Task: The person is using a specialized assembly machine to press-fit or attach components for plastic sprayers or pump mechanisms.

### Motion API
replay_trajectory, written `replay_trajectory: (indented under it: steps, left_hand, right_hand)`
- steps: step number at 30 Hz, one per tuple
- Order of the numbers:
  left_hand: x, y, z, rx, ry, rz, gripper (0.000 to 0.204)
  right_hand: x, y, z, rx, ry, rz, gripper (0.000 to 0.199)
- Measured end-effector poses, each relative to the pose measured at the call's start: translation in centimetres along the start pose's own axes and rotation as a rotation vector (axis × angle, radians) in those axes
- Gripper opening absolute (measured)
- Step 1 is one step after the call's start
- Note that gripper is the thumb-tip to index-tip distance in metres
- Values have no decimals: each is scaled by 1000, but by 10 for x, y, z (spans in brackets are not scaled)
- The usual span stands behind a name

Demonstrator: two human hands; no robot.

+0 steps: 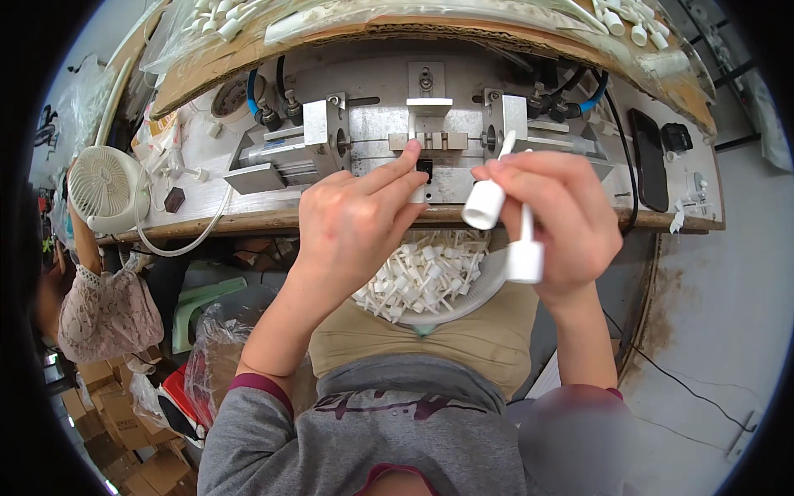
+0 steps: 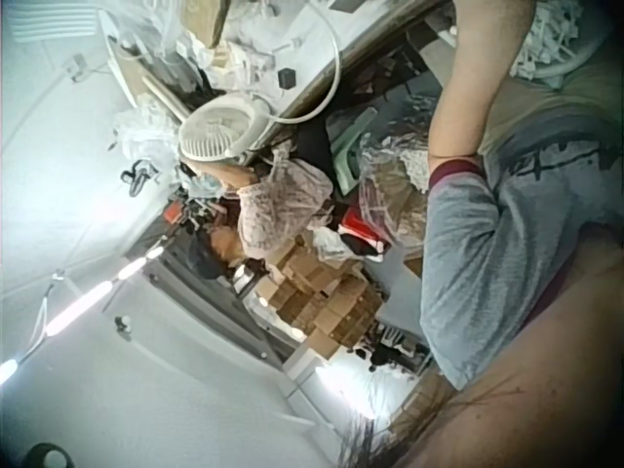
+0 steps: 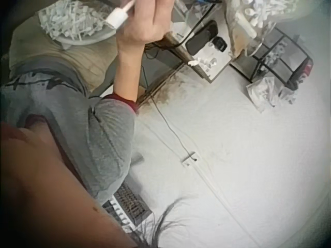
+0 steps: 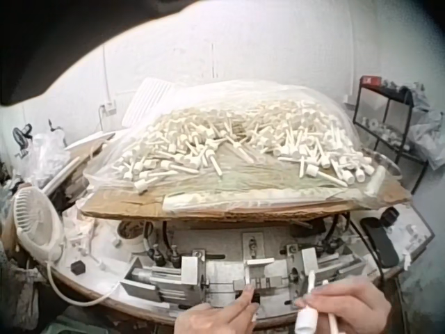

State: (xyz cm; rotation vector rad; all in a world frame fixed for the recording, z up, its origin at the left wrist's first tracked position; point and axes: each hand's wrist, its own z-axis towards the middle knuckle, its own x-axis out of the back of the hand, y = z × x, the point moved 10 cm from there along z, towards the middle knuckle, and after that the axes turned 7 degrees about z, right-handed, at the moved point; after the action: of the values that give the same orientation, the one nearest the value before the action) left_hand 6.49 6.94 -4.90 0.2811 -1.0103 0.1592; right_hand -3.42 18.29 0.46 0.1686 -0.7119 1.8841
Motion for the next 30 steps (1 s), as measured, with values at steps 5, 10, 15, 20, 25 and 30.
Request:
replay_trajectory:
  steps: [5,10,15,20,25,30]
  left_hand:
    - [10,-7,-1,203,-11,-754,40]
    - [27,-6,-9,191,91,-772,40]
    - [14,-3,-14,56,54,-220,32]
    - [1,3,-4,-12,-9,67,25]
    - [-4,0,1,-6,-41,58,23]
    - [-1,-2,-1,-8,25,0,25]
  right_hand:
    - [-19,-23,-12,229,-133,-152,33]
    - [-29,-25,-9,186,-139,-81,33]
    - [-11,11,-4,-152,-60,242,68]
    - [-12,19,-12,-256,-65,429,63]
    - [-15,15,-14,-350,-126,355,43]
    - [-26,-4,-11,-209,-218,17,33]
